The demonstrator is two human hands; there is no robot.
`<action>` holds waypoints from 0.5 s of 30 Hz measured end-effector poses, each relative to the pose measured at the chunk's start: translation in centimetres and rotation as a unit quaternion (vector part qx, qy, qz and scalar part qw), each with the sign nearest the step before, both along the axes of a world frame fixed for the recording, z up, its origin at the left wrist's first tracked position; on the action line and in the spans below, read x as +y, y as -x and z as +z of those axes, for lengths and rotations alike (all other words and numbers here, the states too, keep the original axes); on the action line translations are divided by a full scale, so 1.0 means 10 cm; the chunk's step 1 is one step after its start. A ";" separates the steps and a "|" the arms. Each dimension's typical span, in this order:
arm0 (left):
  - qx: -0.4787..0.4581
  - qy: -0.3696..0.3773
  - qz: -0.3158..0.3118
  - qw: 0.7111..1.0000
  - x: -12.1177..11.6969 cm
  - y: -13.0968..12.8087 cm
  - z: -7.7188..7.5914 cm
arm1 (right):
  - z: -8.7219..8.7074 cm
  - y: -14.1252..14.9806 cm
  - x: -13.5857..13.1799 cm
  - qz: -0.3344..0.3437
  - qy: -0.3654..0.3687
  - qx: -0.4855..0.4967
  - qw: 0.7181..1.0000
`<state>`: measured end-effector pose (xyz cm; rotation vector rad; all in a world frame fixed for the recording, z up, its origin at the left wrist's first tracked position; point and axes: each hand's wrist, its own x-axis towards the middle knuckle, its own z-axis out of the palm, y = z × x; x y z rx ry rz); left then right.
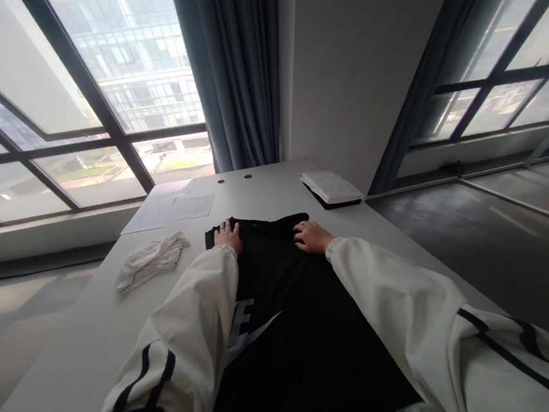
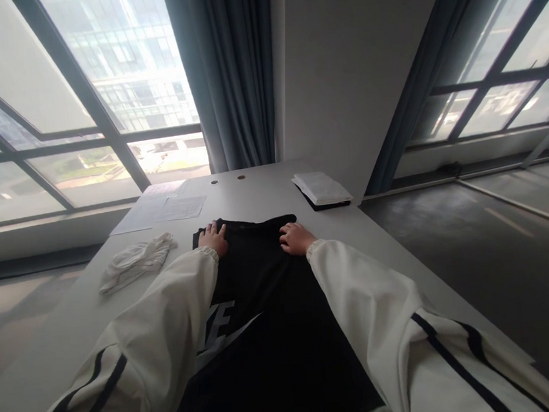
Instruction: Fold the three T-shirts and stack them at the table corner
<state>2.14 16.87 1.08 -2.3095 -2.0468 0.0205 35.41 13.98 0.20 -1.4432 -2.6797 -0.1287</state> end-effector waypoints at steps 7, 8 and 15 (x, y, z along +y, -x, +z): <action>0.000 -0.006 0.059 0.998 0.04 0.33 -0.28 | -0.14 -0.38 0.19 -0.184 -0.018 0.040 0.982; -0.002 -0.012 0.070 0.997 0.01 0.39 -0.29 | -0.18 -0.45 0.19 -0.203 -0.021 0.043 0.978; -0.036 -0.033 0.108 0.993 -0.08 0.81 -0.15 | -0.43 -0.98 0.02 -0.346 -0.008 0.111 0.931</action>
